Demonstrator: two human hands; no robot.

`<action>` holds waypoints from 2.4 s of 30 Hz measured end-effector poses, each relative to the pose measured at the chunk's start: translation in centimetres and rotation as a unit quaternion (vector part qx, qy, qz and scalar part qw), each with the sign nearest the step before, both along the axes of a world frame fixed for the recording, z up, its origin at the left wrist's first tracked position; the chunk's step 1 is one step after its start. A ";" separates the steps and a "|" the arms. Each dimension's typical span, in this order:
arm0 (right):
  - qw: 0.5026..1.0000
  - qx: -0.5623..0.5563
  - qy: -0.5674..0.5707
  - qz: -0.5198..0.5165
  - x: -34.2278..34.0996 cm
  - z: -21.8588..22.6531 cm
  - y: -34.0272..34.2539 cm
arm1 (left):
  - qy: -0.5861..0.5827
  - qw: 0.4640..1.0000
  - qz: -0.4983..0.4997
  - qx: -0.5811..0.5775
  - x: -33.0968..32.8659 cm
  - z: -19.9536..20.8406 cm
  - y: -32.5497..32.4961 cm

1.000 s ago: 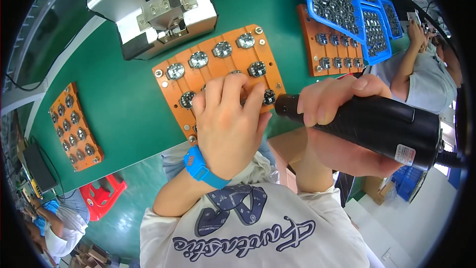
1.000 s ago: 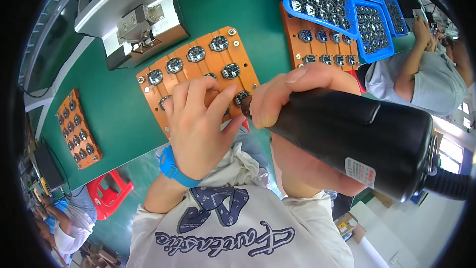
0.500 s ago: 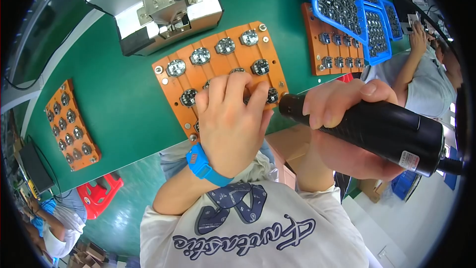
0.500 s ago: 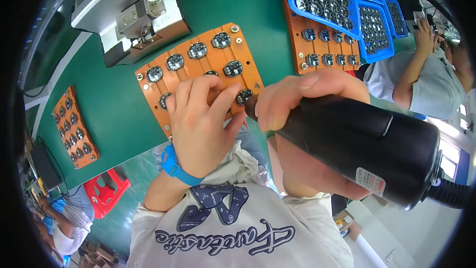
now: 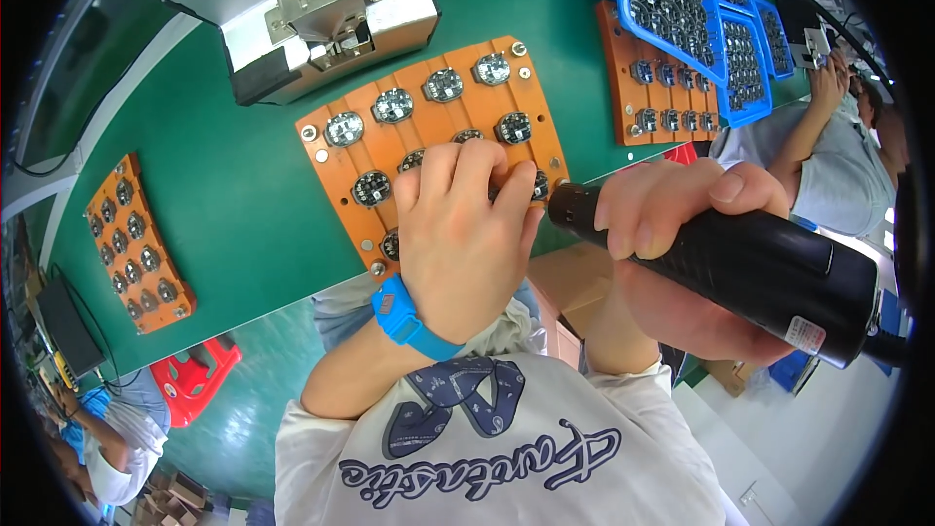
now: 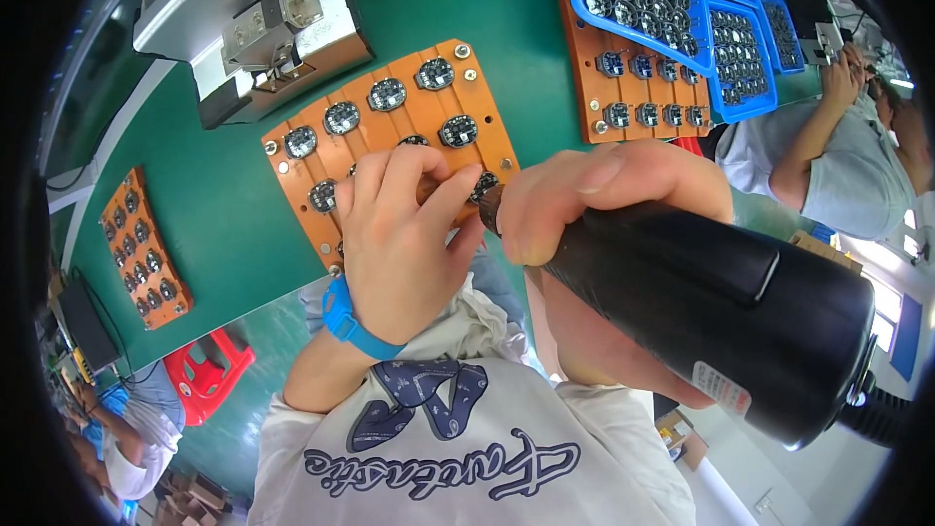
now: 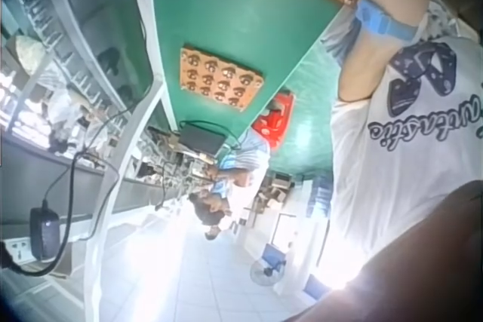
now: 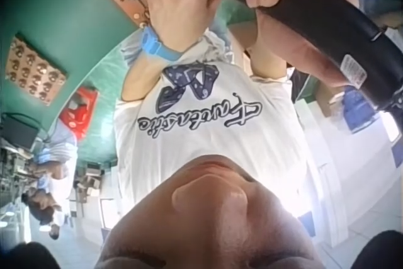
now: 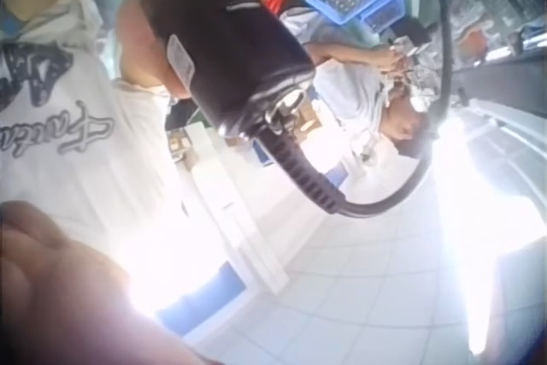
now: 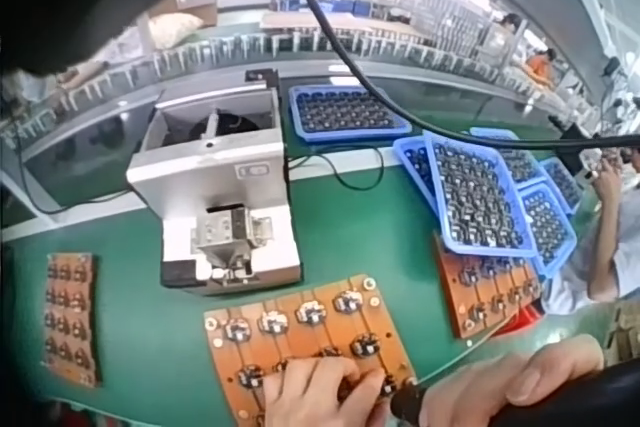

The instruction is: The person fastens screws onto electronic components of a circuit board using an electric screwdriver.

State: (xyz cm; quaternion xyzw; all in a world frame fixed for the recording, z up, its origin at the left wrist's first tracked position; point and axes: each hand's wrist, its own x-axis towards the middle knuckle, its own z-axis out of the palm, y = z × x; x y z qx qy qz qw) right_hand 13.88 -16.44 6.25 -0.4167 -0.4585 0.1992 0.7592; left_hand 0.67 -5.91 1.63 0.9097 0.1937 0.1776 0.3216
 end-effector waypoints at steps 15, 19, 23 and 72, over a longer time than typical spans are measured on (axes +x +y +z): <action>1.000 0.002 0.021 -0.004 -0.1 0.0 -0.2 | -0.006 1.000 0.006 -0.011 0.2 -0.1 0.0; 0.993 -0.097 -0.008 -0.071 -1.0 0.5 -0.9 | -0.034 0.999 -0.003 0.004 0.3 -0.8 0.1; 0.993 -0.089 0.006 -0.077 -1.3 0.2 -0.4 | -0.043 0.999 -0.003 0.001 0.7 -0.7 0.0; 0.933 -0.089 0.345 -0.045 -3.5 -2.7 -8.4 | -0.201 0.725 0.275 -0.598 -25.9 0.0 -2.0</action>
